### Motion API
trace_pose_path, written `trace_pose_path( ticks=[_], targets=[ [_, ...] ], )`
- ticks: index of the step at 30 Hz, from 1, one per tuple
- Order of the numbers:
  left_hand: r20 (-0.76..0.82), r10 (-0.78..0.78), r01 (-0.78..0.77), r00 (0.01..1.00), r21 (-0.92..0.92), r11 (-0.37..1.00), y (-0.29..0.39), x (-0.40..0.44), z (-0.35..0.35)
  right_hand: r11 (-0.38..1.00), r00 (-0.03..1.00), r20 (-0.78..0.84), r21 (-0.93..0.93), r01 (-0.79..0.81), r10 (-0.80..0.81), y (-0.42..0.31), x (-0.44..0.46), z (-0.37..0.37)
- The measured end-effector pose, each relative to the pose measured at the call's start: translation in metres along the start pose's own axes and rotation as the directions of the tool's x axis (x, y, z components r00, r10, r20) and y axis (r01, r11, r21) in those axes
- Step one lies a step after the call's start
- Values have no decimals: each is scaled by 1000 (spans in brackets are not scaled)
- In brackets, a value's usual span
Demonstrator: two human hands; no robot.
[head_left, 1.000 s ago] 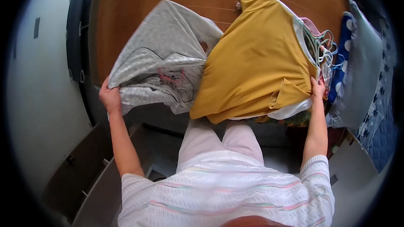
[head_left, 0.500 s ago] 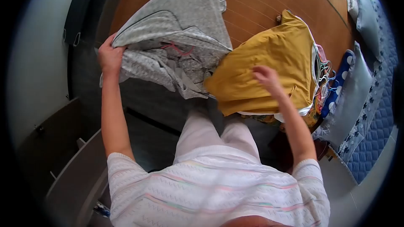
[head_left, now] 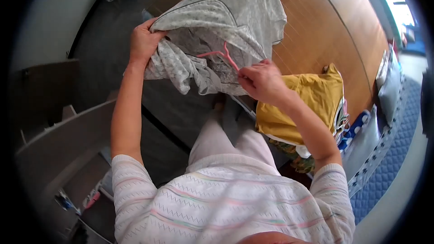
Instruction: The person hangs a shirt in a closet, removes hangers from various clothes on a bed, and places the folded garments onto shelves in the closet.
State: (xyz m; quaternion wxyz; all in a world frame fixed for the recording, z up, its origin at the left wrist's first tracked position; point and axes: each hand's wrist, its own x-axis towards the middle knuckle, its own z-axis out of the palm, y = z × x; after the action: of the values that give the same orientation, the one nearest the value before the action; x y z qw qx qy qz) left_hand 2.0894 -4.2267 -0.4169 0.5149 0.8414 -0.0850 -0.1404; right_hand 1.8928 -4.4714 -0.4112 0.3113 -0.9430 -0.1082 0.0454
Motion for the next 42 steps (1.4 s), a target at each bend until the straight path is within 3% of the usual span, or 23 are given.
trace_pose_path(
  ticks=[1,5,8,11,14,15,18,19,22,23,26,27,30,31,34,36,40,42],
  targets=[
    [-11,-21,21,1000,-54,998,-3,0,3,995,995,-67,-70,68,-73,-3,8,-24],
    [-28,-122,116,992,-170,979,-10,-3,8,954,962,-55,-158,256,-268,-18,54,-88],
    [-56,-159,157,986,-37,987,-4,-19,6,888,899,-54,-192,418,-435,-18,67,-96],
    [-200,-101,106,975,15,994,10,-16,-6,797,811,-61,-242,553,-582,-12,91,-100],
    [-206,145,-69,968,338,939,44,-56,-31,813,874,75,-337,475,-480,-49,96,-91],
    [-196,190,-76,962,477,876,60,-69,-28,787,857,23,-384,484,-515,-52,104,-95],
    [-211,352,-211,912,493,844,85,-92,-30,760,798,-78,-372,533,-597,-71,139,-106],
    [-239,294,-176,926,415,892,94,-108,-26,752,825,-2,-412,514,-565,-86,140,-111],
    [-242,198,-111,950,330,937,69,-126,-29,650,684,-18,-328,685,-730,-113,156,-90],
    [-236,120,-31,964,349,937,68,-134,-36,660,739,70,-399,636,-670,-123,159,-88],
    [-225,62,-50,972,59,997,57,-168,-54,646,716,124,-348,680,-687,-165,168,-88],
    [-131,62,-71,989,-63,996,52,-180,-62,647,699,109,-298,702,-707,-178,171,-87],
    [-288,104,-194,952,-306,932,25,-210,-86,643,658,81,-154,750,-749,-208,174,-84],
    [-455,144,-227,879,-132,965,15,-218,-96,646,655,95,-107,756,-750,-218,176,-84],
    [-450,188,-33,873,330,943,9,-255,-132,602,597,112,9,799,-794,-263,188,-74],
    [-504,101,77,858,320,944,11,-285,-135,623,613,140,41,781,-777,-306,177,-70],
    [-726,234,120,647,399,909,1,-316,-161,450,441,101,93,888,-892,-351,185,-49],
    [-772,265,137,578,412,901,-6,-332,-170,455,454,41,145,879,-890,-363,185,-35]
  ],
)
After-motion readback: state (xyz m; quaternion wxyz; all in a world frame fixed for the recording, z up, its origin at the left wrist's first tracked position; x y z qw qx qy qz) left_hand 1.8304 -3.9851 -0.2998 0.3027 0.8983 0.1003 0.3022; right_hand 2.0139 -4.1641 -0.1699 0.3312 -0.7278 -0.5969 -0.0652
